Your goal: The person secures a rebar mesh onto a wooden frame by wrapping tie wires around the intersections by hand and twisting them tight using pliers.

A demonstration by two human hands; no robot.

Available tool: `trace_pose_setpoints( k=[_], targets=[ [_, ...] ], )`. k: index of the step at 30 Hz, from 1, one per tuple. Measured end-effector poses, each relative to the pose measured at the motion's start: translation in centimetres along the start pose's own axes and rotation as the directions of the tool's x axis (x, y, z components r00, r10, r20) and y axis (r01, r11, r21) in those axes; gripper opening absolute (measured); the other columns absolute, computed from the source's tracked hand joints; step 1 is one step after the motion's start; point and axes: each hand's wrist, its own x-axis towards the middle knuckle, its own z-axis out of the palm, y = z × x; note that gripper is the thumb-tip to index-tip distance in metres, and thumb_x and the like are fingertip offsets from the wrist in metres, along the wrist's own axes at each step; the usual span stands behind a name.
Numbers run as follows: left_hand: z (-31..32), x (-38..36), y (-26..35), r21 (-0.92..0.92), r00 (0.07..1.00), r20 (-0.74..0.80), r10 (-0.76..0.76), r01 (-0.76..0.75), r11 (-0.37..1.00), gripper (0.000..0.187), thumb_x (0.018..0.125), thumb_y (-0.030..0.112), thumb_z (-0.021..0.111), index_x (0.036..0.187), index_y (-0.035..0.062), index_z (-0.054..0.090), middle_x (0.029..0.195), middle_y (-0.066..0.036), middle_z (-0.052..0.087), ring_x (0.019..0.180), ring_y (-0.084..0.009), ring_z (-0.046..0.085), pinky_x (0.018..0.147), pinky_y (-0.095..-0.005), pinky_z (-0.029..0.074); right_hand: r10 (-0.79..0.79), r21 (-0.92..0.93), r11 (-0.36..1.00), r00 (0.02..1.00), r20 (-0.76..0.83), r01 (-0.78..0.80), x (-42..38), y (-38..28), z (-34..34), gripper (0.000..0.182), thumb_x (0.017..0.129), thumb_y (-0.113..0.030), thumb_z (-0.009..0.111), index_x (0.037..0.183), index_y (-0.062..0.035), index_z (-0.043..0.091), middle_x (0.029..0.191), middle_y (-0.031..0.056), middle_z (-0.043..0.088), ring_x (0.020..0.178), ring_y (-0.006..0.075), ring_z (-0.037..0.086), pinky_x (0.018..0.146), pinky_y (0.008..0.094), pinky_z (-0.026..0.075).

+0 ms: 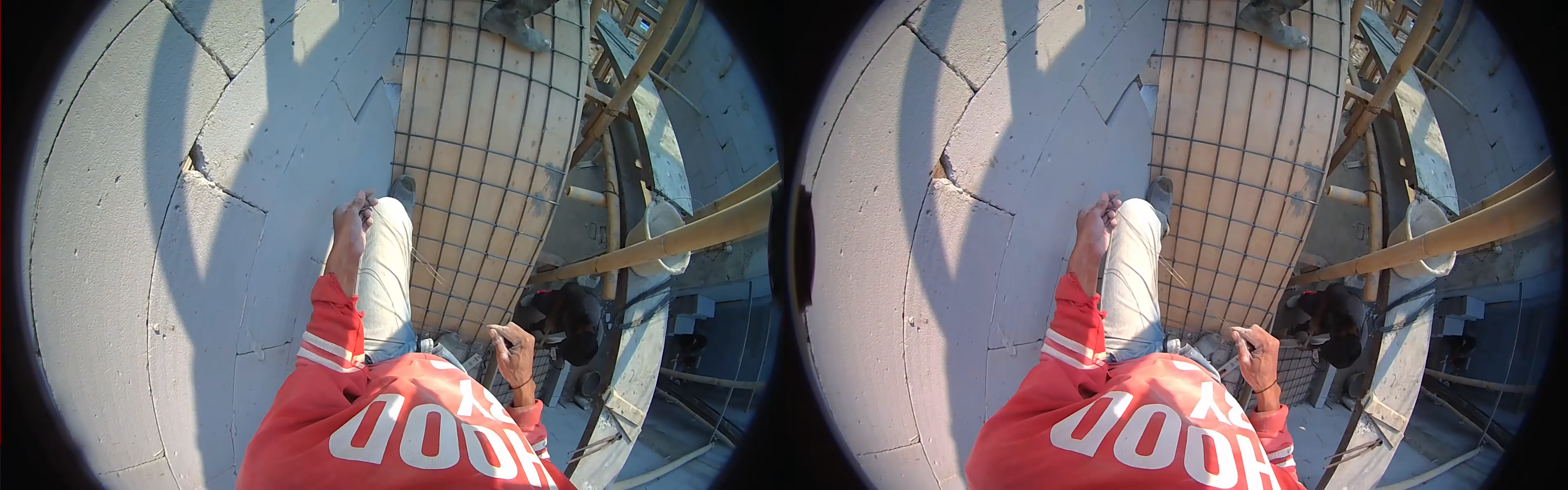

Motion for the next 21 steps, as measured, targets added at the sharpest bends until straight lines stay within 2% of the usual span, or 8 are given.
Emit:
trace_pose_setpoints(
  k=[2,4,5,8,15,17,19,21],
  targets=[
    [0.0,0.0,-0.1,-0.001,1.0,0.019,-0.011,0.011,1.0,0.032,0.106,0.024,0.054,0.119,-0.0026,0.064,0.089,-0.004,0.065,0.067,-0.0068,0.051,0.061,-0.0219,0.045,-0.039,0.003,0.999,0.999,0.011,0.039,-0.2,0.1,0.1,0.011,0.088,-0.006,0.07,0.094,0.0017,0.074,0.065,0.0122,0.052,0.055,0.0223,0.05,0.054,0.0343,0.038],
    [-0.1,-0.2,-0.1,-0.138,0.996,0.053,-0.07,0.076,0.987,0.032,0.107,0.023,0.053,0.119,-0.0043,0.063,0.09,-0.005,0.064,0.066,-0.0066,0.05,0.059,-0.0217,0.043,-0.014,0.018,1.0,0.999,0.03,0.013,-0.7,0.3,0.2,0.011,0.088,-0.006,0.069,0.094,0.0019,0.073,0.065,0.0126,0.052,0.056,0.023,0.05,0.055,0.0345,0.039],
    [-0.4,0.0,-0.3,-0.142,0.997,0.054,-0.058,0.065,0.988,0.032,0.107,0.023,0.053,0.119,-0.0043,0.063,0.09,-0.005,0.064,0.066,-0.0066,0.05,0.059,-0.0217,0.043,0.006,0.034,0.999,0.999,0.044,-0.007,-0.7,0.4,0.3,0.01,0.088,-0.005,0.069,0.094,0.0021,0.073,0.066,0.0131,0.053,0.057,0.0236,0.051,0.055,0.0347,0.039],
    [-1.1,0.5,-1.0,-0.314,0.972,0.157,-0.174,0.216,0.925,0.03,0.108,0.019,0.05,0.125,-0.0031,0.058,0.092,-0.003,0.058,0.066,-0.0078,0.047,0.061,-0.0213,0.042,0.002,0.065,0.998,0.999,0.047,-0.005,-1.4,1.5,0.8,0.011,0.087,-0.005,0.069,0.095,0.001,0.074,0.066,0.0127,0.053,0.057,0.0236,0.051,0.055,0.035,0.039],
    [-2.1,1.1,-1.3,-0.469,0.964,0.147,-0.22,0.264,0.843,0.027,0.107,0.016,0.05,0.123,-0.004,0.057,0.086,-0.003,0.057,0.064,-0.0078,0.043,0.059,-0.0219,0.041,0.013,0.132,0.991,0.998,0.067,-0.022,-2.3,1.6,1.8,0.01,0.088,-0.008,0.069,0.094,-0.0013,0.075,0.065,0.0111,0.055,0.057,0.022,0.051,0.055,0.0338,0.039],
    [-2.4,1.4,-1.6,-0.471,0.966,0.142,-0.214,0.256,0.844,0.026,0.107,0.016,0.05,0.123,-0.004,0.057,0.086,-0.003,0.056,0.064,-0.0078,0.043,0.059,-0.022,0.04,0.028,0.126,0.991,0.996,0.084,-0.038,-2.4,1.5,2.0,0.011,0.088,-0.008,0.069,0.095,-0.0018,0.075,0.066,0.0113,0.056,0.057,0.0221,0.053,0.055,0.0341,0.04],
    [-2.4,1.1,-1.7,-0.471,0.966,0.134,-0.219,0.257,0.844,0.026,0.107,0.015,0.05,0.123,-0.0039,0.057,0.086,-0.003,0.056,0.063,-0.0077,0.042,0.058,-0.0221,0.04,-0.017,0.092,0.996,0.996,0.086,0.009,-2.6,0.9,2.1,0.012,0.088,-0.008,0.069,0.096,-0.0019,0.075,0.066,0.0114,0.056,0.058,0.0223,0.053,0.056,0.0344,0.04],
    [-1.5,0.6,-1.7,-0.335,0.99,0.079,-0.12,0.14,0.932,0.028,0.107,0.018,0.051,0.122,-0.0045,0.059,0.086,-0.002,0.057,0.065,-0.0068,0.045,0.06,-0.021,0.043,0.005,0.09,0.996,0.997,0.071,-0.011,-2.7,1.3,2.2,0.012,0.088,-0.009,0.068,0.095,-0.0016,0.075,0.067,0.0119,0.057,0.058,0.0228,0.054,0.056,0.0347,0.041]
  ],
)
